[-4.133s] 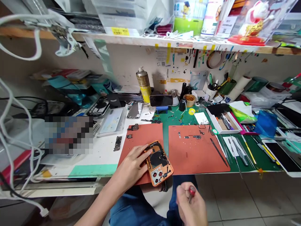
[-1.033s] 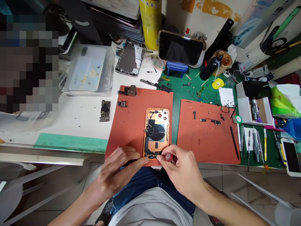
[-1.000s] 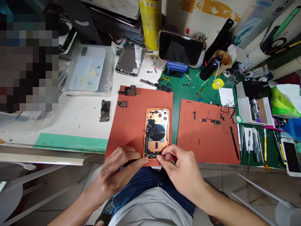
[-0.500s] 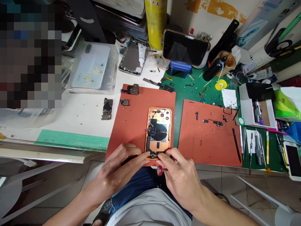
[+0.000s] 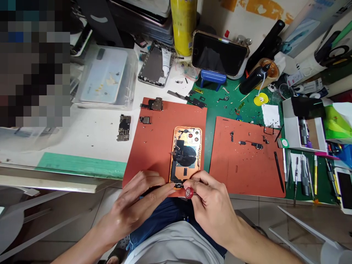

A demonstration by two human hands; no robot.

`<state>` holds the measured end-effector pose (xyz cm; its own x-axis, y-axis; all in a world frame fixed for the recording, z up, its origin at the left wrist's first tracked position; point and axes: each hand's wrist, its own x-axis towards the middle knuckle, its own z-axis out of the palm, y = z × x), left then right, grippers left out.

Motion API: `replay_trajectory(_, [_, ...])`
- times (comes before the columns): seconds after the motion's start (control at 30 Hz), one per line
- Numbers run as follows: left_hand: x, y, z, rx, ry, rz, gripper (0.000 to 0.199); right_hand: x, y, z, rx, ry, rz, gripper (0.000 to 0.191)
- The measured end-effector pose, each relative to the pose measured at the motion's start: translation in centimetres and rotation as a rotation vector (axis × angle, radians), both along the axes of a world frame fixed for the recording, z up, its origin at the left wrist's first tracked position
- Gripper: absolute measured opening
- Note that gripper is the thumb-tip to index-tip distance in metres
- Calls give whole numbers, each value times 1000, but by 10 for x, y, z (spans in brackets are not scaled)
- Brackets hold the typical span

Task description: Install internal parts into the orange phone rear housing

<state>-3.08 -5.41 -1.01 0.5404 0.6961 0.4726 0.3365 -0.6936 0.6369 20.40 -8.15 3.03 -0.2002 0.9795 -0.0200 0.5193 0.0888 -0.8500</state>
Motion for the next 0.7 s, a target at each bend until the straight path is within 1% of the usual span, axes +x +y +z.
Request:
replay_trajectory(0.17, [-3, -3, -4, -17, 26, -24, 33, 2, -2, -3, 4, 33, 9, 33])
replay_trajectory(0.27, [-3, -3, -5, -27, 46, -44, 31, 3, -5, -5, -9, 66, -29, 34])
replay_trajectory(0.37, [-2, -3, -5, 2, 84, -49, 33, 3, -9, -8, -41, 84, -87, 38])
replay_trajectory(0.47, [-2, -2, -3, 53, 115, -58, 37, 3, -12, -10, -61, 104, -94, 43])
replay_trajectory(0.63, [-2, -3, -6, 18, 53, -58, 33, 2, -13, -12, -49, 133, -97, 42])
replay_trajectory(0.7, [-2, -4, -8, 34, 48, -64, 33, 2, -12, -13, -48, 129, -101, 41])
